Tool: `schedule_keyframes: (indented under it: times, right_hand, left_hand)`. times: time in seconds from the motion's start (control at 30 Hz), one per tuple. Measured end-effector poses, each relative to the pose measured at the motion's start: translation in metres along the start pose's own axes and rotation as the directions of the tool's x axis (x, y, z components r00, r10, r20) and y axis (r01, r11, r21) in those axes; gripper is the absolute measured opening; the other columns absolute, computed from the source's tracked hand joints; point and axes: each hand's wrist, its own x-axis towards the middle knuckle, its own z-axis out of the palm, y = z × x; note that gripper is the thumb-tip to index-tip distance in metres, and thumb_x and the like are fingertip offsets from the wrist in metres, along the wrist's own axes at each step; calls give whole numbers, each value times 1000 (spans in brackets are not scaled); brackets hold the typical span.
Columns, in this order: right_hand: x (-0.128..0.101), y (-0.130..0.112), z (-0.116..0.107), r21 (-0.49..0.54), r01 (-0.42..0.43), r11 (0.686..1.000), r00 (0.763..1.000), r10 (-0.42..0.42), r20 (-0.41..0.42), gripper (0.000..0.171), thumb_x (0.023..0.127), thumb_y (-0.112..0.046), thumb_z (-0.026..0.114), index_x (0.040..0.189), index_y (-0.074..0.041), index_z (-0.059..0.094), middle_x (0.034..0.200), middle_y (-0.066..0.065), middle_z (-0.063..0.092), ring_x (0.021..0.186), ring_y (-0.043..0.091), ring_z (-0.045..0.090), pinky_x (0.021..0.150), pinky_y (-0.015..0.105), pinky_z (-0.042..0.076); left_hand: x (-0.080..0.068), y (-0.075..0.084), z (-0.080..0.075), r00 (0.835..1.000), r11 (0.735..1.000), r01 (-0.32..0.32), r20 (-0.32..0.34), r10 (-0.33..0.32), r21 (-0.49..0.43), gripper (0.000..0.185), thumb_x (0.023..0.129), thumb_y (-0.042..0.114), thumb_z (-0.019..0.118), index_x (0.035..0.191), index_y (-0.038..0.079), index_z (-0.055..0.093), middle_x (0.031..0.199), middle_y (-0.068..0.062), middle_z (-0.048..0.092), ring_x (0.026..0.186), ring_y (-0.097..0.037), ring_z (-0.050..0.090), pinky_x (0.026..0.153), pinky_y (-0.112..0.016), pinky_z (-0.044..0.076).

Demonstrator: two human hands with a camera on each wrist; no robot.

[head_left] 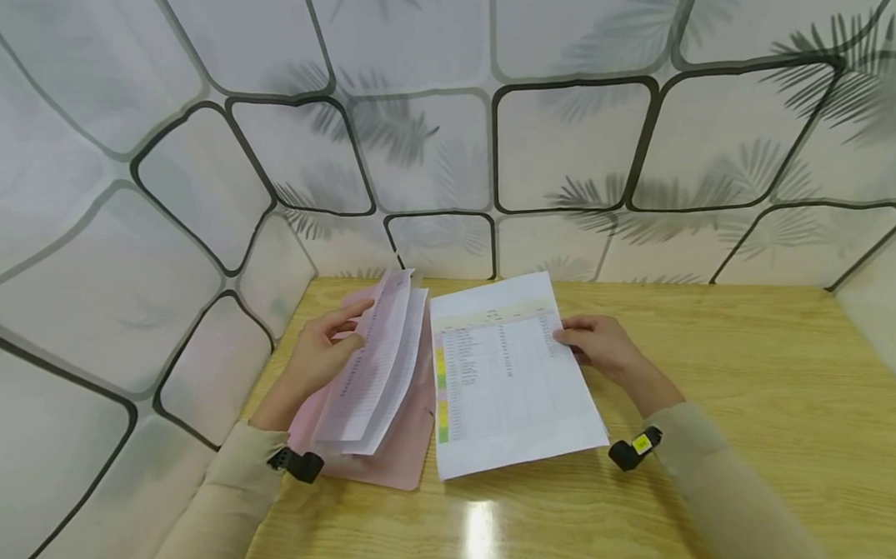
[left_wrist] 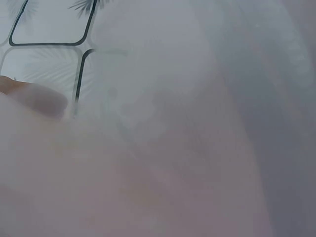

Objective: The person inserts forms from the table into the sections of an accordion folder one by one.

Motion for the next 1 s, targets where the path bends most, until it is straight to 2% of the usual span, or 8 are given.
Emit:
schedule_keyframes:
  times: [0.33,0.77,1.0]
  right_hand:
    - [3,-9,14,19,-16,1000,999,17,-31,50,102,-15,68,142,10,54,109,4,66,79,4,62,68,20,56]
    - [10,-14,32,49,-40,998,997,43,-64,49,101,-14,68,142,9,54,105,6,66,75,5,61,67,20,55]
    - [11,-15,40,63,-48,997,996,53,-76,52,101,-14,67,146,9,53,115,12,65,76,5,61,67,18,55]
  left_hand:
    - [1,1,1,1000,1000,-14,-1,14,-1,55,94,-4,61,148,8,62,154,-18,57,130,-47,61,103,-58,54]
    - [0,3,1,1000,1000,-1,0,1,1,56,94,-2,60,149,9,61,155,-17,56,131,-46,61,104,-57,53]
    - [-1,3,0,1000,1000,14,4,-14,-4,55,95,0,60,149,11,61,157,-16,55,133,-46,59,105,-59,53]
